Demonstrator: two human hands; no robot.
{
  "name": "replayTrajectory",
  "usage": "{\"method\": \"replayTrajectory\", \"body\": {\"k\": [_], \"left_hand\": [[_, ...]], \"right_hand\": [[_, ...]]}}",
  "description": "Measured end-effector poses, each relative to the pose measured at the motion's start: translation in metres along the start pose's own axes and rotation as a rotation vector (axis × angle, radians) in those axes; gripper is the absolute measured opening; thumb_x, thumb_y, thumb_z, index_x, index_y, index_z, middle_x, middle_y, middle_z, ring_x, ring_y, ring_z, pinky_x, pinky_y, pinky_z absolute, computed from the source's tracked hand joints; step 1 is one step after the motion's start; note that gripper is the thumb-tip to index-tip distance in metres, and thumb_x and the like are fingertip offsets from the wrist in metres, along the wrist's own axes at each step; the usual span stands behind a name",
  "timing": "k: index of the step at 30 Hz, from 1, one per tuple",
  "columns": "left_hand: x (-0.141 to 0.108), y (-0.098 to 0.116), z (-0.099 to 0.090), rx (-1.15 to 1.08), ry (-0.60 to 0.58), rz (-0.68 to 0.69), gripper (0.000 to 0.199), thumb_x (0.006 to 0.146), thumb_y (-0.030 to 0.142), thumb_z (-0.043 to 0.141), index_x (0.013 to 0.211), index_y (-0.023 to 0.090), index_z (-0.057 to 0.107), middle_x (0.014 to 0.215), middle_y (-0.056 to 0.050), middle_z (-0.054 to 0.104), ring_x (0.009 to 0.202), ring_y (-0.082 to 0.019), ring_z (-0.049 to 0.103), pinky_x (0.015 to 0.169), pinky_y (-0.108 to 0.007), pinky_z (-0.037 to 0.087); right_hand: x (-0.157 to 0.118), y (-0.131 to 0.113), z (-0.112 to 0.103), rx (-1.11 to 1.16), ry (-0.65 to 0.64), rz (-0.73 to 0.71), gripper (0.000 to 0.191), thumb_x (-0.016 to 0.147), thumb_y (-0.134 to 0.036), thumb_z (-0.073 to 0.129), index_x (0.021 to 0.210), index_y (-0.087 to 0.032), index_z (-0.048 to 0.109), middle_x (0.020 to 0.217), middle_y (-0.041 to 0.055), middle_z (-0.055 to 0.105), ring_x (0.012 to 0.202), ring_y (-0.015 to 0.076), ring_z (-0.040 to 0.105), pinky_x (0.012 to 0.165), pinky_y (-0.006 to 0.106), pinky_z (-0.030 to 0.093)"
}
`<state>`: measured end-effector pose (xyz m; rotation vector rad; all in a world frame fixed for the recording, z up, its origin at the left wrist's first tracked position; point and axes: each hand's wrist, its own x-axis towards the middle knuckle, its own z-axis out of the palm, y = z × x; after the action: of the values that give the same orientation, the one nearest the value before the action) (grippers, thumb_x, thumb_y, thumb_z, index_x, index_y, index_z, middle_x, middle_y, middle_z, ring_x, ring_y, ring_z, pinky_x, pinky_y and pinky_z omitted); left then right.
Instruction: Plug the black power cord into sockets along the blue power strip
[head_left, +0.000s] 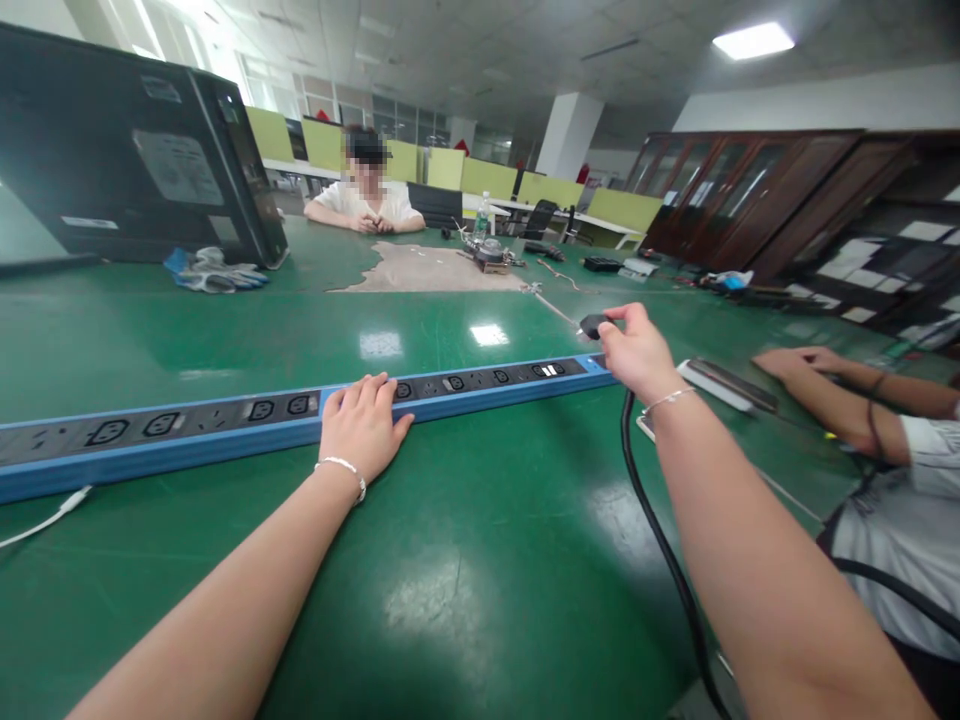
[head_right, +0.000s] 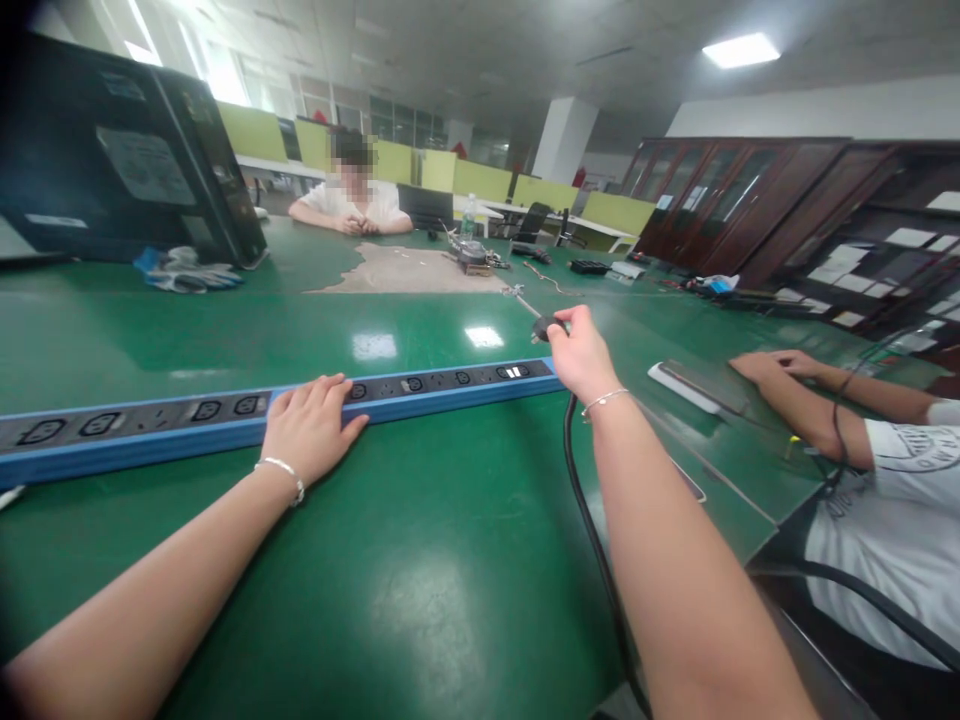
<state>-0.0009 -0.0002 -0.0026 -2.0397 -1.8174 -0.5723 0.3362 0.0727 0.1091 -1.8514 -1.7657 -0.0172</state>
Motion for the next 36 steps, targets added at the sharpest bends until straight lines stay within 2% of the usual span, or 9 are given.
{"method": "replayTrajectory", "body": {"k": [3, 6, 9, 12, 19, 28, 36], "left_hand": [[0.000, -0.001, 0.002, 0.004, 0.007, 0.019, 0.047, 0.085, 0.043, 0.044, 0.123, 0.015, 0.049, 0.131, -0.011, 0.053, 0.120, -0.027, 0.047, 0.097, -0.042, 0.033], [0.000, -0.001, 0.002, 0.005, 0.011, 0.020, 0.048, 0.085, 0.043, 0.044, 0.123, 0.015, 0.048, 0.131, -0.011, 0.053, 0.119, -0.027, 0.047, 0.096, -0.042, 0.033], [0.000, -0.001, 0.002, -0.002, 0.007, 0.017, 0.048, 0.085, 0.044, 0.045, 0.123, 0.015, 0.049, 0.131, -0.011, 0.054, 0.119, -0.027, 0.047, 0.096, -0.042, 0.032], [0.000, -0.001, 0.002, -0.014, 0.002, 0.010, 0.048, 0.084, 0.044, 0.045, 0.123, 0.016, 0.049, 0.131, -0.011, 0.053, 0.120, -0.027, 0.046, 0.097, -0.042, 0.031], [0.000, 0.000, 0.000, -0.012, -0.018, -0.003, 0.047, 0.084, 0.044, 0.043, 0.124, 0.017, 0.048, 0.132, -0.011, 0.053, 0.121, -0.027, 0.045, 0.098, -0.042, 0.031], [0.001, 0.001, -0.001, -0.025, -0.026, -0.014, 0.048, 0.084, 0.043, 0.044, 0.125, 0.019, 0.048, 0.132, -0.011, 0.053, 0.122, -0.027, 0.045, 0.099, -0.044, 0.030], [0.000, 0.000, 0.000, -0.012, -0.012, 0.003, 0.048, 0.085, 0.043, 0.043, 0.124, 0.016, 0.048, 0.131, -0.011, 0.053, 0.121, -0.027, 0.045, 0.097, -0.043, 0.031]], "right_hand": [[-0.002, 0.008, 0.005, -0.016, -0.024, 0.088, 0.033, 0.088, -0.036, 0.037, 0.114, -0.019, 0.049, 0.092, 0.0082, 0.065, 0.079, 0.0208, 0.060, 0.072, 0.031, 0.045], [0.000, 0.016, 0.012, -0.136, -0.048, 0.143, 0.035, 0.087, -0.035, 0.040, 0.113, -0.015, 0.052, 0.096, 0.0130, 0.065, 0.086, 0.0236, 0.061, 0.076, 0.032, 0.044], [0.009, 0.027, 0.019, -0.250, -0.115, 0.154, 0.037, 0.088, -0.038, 0.040, 0.108, -0.012, 0.056, 0.098, 0.0172, 0.065, 0.092, 0.0260, 0.061, 0.078, 0.032, 0.044], [0.019, 0.039, 0.028, -0.294, -0.200, 0.155, 0.038, 0.089, -0.038, 0.037, 0.108, -0.012, 0.058, 0.099, 0.0170, 0.066, 0.094, 0.0261, 0.061, 0.079, 0.032, 0.044], [0.029, 0.054, 0.046, -0.316, -0.237, 0.176, 0.039, 0.089, -0.040, 0.037, 0.110, -0.013, 0.057, 0.102, 0.0156, 0.065, 0.097, 0.0257, 0.060, 0.081, 0.033, 0.044], [0.041, 0.059, 0.051, -0.332, -0.279, 0.158, 0.039, 0.089, -0.039, 0.037, 0.112, -0.013, 0.055, 0.103, 0.0162, 0.065, 0.097, 0.0255, 0.060, 0.082, 0.033, 0.044], [0.043, 0.061, 0.053, -0.354, -0.310, 0.141, 0.038, 0.089, -0.037, 0.038, 0.112, -0.011, 0.053, 0.103, 0.0178, 0.064, 0.098, 0.0264, 0.060, 0.084, 0.035, 0.044]]}}
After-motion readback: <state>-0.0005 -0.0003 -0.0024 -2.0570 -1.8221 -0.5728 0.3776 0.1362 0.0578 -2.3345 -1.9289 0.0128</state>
